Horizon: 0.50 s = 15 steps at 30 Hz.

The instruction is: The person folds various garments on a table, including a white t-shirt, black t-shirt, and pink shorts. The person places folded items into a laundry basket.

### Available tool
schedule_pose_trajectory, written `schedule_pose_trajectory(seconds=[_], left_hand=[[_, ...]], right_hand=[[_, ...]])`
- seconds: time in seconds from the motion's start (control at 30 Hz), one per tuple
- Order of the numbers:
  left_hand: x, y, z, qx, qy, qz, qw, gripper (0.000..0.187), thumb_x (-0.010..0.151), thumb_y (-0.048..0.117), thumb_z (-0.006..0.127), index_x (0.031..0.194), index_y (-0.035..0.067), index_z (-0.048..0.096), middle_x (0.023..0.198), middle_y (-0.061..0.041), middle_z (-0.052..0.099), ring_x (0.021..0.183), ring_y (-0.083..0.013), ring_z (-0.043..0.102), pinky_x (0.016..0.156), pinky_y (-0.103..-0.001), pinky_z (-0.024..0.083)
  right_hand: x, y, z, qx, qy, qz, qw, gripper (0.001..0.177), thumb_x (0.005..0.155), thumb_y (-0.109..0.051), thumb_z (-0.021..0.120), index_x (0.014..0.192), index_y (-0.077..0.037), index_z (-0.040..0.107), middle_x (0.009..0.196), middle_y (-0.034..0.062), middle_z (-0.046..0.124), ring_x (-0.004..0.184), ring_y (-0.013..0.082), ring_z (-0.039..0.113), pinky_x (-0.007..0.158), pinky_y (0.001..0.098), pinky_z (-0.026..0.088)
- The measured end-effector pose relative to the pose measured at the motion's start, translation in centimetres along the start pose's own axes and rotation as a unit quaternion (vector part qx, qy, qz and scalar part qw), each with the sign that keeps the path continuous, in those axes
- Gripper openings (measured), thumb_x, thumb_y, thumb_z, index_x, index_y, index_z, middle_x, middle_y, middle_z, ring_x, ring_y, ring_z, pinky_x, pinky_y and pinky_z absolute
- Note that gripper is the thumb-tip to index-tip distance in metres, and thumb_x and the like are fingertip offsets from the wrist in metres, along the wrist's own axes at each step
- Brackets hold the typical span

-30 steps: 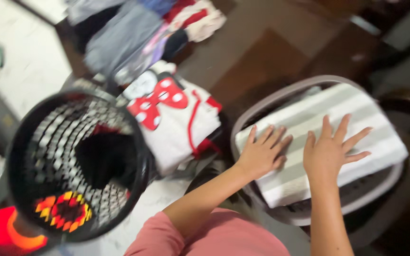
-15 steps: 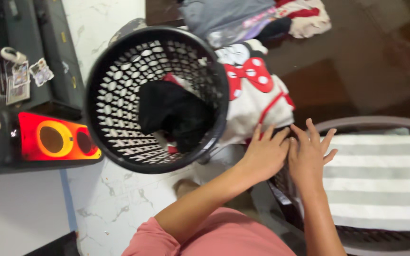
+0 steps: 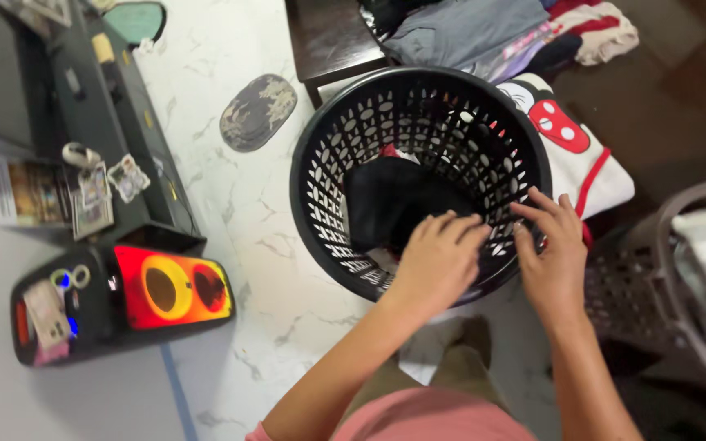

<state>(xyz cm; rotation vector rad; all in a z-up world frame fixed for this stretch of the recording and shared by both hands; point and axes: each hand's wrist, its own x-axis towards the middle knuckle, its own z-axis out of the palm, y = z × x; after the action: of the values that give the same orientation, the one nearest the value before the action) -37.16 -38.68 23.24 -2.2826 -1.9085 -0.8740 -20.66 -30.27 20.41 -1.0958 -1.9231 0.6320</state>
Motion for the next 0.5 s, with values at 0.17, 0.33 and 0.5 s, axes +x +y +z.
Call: schedule_pose_trajectory(seconds=[0.17,0.33,0.5], left_hand=[[2.0,-2.5,0.6,-0.087,0.012,0.013,0.996,0.040,0.087,0.010,0.068,0.127,0.007,0.064,0.129,-0.011,0.066,0.121,-0.0340,0.062,0.106,-0.045,0.050],[7.7,-1.3,3.7,-0.109,-0.035,0.054,0.992,0.035,0.088,0.012,0.067,0.123,0.008,0.066,0.124,-0.009,0.069,0.115,-0.0308,0.065,0.102,-0.045,0.052],[12.7,-1.1,6.8,-0.091,-0.029,0.060,0.994,0.041,0.085,0.014,0.067,0.126,0.007,0.063,0.121,-0.009,0.069,0.119,-0.0287,0.065,0.105,-0.049,0.048]], right_hand=[[-0.3,2.0,-0.1,0.019,0.044,0.059,0.997,0.030,0.097,-0.005,0.068,0.126,-0.011,0.071,0.147,0.0133,0.062,0.140,0.0359,0.056,0.117,0.0418,0.041],[0.5,6.2,-0.6,0.172,0.068,0.170,0.968,0.033,0.094,-0.005,0.064,0.127,-0.008,0.066,0.147,0.0099,0.061,0.120,0.0266,0.063,0.093,0.0340,0.051],[5.0,7.7,0.2,0.012,0.081,0.062,0.995,0.047,0.089,0.002,0.068,0.136,0.000,0.061,0.141,0.0158,0.062,0.133,0.0337,0.060,0.111,0.0402,0.045]])
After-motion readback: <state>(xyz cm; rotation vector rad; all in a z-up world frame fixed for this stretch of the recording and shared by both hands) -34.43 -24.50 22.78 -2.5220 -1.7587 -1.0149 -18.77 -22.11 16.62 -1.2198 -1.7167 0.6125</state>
